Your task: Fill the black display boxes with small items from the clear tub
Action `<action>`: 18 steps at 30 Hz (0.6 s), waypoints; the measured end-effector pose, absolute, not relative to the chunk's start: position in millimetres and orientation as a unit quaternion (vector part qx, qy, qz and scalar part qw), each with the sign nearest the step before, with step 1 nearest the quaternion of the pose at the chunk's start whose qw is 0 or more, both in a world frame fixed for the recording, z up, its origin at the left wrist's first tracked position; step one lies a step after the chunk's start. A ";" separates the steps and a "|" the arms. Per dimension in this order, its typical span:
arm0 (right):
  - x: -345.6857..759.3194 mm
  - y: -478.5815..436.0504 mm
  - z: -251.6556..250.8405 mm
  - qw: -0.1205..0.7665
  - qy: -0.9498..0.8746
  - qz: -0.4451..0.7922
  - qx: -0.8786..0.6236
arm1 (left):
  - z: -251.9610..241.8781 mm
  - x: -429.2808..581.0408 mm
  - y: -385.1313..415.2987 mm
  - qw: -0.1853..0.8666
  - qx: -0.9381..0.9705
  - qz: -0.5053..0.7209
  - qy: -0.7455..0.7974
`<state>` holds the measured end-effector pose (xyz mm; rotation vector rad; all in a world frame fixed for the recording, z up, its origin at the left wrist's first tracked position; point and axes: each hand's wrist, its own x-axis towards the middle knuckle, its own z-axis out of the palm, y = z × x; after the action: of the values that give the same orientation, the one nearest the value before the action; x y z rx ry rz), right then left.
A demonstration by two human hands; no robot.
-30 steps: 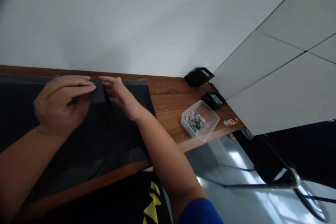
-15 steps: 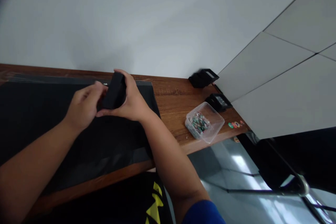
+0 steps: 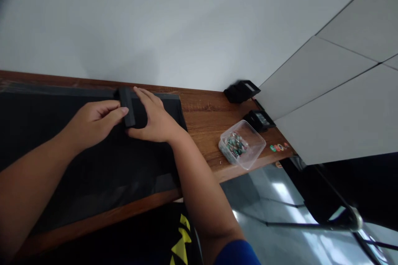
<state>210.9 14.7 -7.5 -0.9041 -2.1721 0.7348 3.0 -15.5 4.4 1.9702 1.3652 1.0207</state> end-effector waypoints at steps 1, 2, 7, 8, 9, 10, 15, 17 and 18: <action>210.6 13.4 -6.0 0.342 -0.813 0.306 -0.357 | 3.8 3.4 -15.7 0.244 0.731 0.374 0.517; 209.9 12.4 -4.6 0.361 -0.788 0.330 -0.375 | 3.0 4.3 -16.1 0.226 0.732 0.372 0.524; 204.9 10.8 0.4 0.447 -0.692 0.342 -0.452 | -2.7 10.1 -17.5 0.185 0.747 0.356 0.530; 204.6 10.6 1.4 0.446 -0.694 0.339 -0.452 | -3.4 10.6 -17.6 0.180 0.748 0.354 0.532; 204.4 10.3 2.4 0.446 -0.695 0.339 -0.451 | -3.8 10.8 -17.7 0.173 0.749 0.354 0.533; 204.4 9.8 3.4 0.447 -0.695 0.340 -0.448 | -3.8 11.0 -18.0 0.167 0.748 0.356 0.535; 202.0 7.7 5.1 0.468 -0.689 0.345 -0.432 | -1.1 16.6 -22.7 0.135 0.716 0.395 0.559; 199.5 7.4 4.0 0.467 -0.683 0.345 -0.443 | -0.5 21.3 -25.0 0.130 0.708 0.394 0.572; 198.0 7.2 3.4 0.464 -0.678 0.344 -0.455 | -0.6 23.5 -25.9 0.128 0.709 0.388 0.575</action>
<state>198.0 7.2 3.4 -1.1176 -1.6665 0.8461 23.5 -25.9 -0.6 2.0612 1.6728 1.1278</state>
